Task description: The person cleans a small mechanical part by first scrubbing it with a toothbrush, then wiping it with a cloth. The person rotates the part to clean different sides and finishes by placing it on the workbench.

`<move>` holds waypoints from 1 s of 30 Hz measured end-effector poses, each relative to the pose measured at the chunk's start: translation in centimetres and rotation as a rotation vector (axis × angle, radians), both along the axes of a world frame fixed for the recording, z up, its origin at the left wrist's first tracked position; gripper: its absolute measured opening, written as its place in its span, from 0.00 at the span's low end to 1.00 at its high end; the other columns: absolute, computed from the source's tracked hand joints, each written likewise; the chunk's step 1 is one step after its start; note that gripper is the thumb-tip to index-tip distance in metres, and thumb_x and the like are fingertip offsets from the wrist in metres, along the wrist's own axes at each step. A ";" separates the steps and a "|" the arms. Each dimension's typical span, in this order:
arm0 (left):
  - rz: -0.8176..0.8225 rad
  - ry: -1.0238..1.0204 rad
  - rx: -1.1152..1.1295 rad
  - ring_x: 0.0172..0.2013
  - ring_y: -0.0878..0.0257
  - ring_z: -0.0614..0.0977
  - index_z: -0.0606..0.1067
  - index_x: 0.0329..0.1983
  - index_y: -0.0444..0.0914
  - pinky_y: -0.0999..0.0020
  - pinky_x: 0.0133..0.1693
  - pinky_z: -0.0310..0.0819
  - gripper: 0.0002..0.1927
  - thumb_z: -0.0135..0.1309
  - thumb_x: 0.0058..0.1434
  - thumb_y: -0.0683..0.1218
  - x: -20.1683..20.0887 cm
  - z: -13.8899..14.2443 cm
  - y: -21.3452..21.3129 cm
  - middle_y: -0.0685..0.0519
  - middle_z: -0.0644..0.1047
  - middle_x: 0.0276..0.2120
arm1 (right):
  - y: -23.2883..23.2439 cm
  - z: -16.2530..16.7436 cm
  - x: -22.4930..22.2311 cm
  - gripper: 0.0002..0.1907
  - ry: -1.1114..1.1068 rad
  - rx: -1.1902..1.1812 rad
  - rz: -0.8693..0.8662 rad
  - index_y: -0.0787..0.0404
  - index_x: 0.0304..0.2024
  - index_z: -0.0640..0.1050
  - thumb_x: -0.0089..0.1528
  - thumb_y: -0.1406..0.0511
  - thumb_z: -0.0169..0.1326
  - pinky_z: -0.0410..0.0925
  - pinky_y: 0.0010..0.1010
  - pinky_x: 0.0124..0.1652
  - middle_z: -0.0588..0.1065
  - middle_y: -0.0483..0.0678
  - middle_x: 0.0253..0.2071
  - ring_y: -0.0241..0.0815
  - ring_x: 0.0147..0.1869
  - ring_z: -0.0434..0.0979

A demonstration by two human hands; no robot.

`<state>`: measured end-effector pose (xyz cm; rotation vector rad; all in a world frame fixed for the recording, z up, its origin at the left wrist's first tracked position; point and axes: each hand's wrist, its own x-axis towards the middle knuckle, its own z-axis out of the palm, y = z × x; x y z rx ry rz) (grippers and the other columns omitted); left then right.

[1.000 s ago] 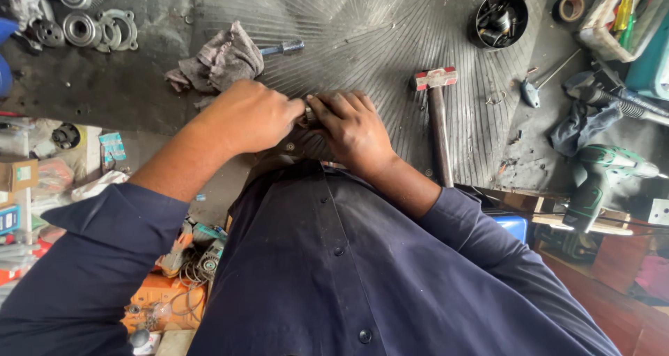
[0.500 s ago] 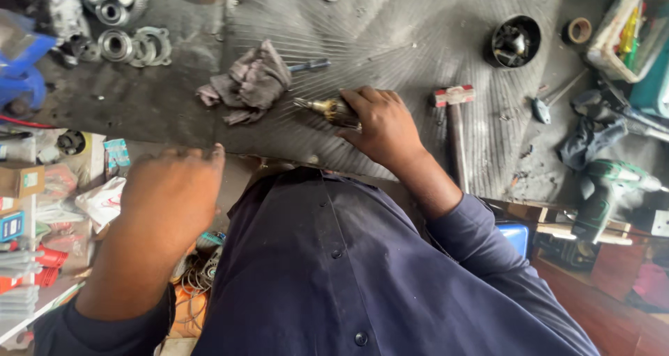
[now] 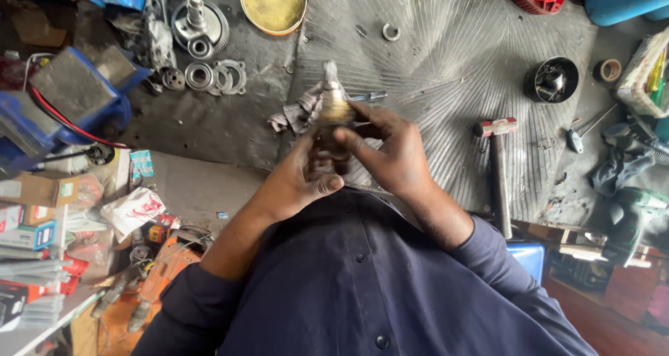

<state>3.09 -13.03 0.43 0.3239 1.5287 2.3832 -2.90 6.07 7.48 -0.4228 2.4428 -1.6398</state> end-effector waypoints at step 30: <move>0.902 0.790 -0.926 0.72 0.52 0.62 0.57 0.74 0.36 0.56 0.72 0.54 0.22 0.48 0.81 0.39 -9.5 1.0 -14.3 0.47 0.60 0.71 | 4.0 -5.1 7.3 0.16 -0.011 0.222 -0.303 0.65 0.54 0.79 0.63 0.71 0.61 0.74 0.27 0.48 0.82 0.49 0.46 0.36 0.45 0.84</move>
